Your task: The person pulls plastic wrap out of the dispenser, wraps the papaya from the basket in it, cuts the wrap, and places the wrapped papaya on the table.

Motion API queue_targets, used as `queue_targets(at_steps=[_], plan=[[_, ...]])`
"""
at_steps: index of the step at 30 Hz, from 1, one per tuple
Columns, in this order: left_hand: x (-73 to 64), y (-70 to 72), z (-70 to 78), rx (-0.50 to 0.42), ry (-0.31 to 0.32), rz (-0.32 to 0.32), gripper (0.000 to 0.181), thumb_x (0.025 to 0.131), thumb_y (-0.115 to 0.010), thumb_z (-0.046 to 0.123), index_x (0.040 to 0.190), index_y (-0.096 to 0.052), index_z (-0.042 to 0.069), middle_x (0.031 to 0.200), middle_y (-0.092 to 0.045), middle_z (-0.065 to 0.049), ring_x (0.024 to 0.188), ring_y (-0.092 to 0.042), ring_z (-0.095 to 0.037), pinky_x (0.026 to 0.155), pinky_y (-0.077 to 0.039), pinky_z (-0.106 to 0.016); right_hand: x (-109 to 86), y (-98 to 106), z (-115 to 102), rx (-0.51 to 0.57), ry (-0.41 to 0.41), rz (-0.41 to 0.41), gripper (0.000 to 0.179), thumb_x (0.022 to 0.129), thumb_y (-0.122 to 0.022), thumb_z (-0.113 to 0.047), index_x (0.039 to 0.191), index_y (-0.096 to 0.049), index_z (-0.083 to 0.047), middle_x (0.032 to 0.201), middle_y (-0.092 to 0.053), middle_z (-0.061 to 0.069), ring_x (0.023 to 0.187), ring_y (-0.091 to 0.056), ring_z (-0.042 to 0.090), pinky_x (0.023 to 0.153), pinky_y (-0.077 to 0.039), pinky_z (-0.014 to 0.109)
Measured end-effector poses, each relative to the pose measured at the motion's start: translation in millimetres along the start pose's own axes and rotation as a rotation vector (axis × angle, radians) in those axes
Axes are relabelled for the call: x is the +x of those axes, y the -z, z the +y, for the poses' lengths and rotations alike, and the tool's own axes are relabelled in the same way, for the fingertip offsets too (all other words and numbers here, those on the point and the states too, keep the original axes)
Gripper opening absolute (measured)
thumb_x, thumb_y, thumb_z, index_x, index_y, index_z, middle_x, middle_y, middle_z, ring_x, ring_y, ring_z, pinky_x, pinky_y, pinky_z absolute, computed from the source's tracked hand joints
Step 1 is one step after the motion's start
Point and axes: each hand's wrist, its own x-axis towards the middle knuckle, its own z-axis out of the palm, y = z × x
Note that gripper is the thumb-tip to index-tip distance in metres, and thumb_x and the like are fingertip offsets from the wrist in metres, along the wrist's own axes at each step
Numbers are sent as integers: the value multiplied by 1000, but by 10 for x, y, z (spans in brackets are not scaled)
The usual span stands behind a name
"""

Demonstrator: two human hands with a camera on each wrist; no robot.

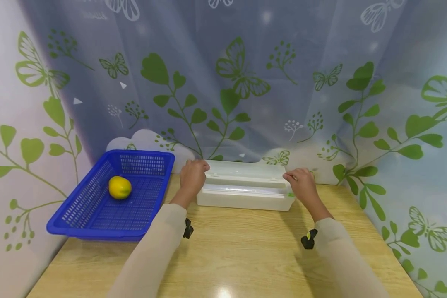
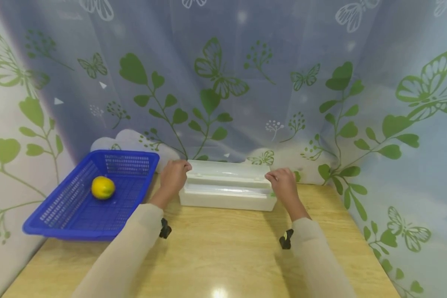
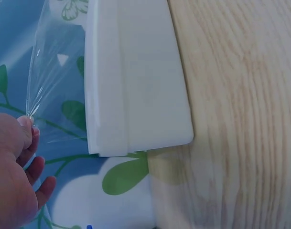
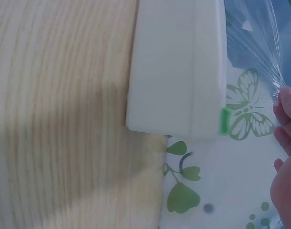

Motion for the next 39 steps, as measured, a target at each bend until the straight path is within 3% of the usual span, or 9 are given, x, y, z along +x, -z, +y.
queue_targets(at_steps=[15,26,39], plan=[[112,185,11,-26,56,-46,23,101,-60,31,106,-76,15,104,-75,-2,92,-60,-28,65,-53,-44,118,165,-164,10,8,30,22,100,-64,-21,106,-74,-1,107,-72,19,116,-52,39,109,-25,64],[192,299,78,-84,35,-37,21,103,-59,30,104,-75,17,105,-73,-1,102,-61,-27,70,-54,-46,164,304,-208,0,11,59,22,99,-65,-20,105,-74,-1,106,-72,18,113,-52,38,109,-26,64],[254,463,159,-104,39,-29,24,105,-54,30,107,-74,18,105,-72,-1,96,-59,-25,65,-50,-41,253,424,-269,4,25,81,21,99,-65,-18,107,-73,-1,108,-70,19,112,-51,38,107,-29,62]])
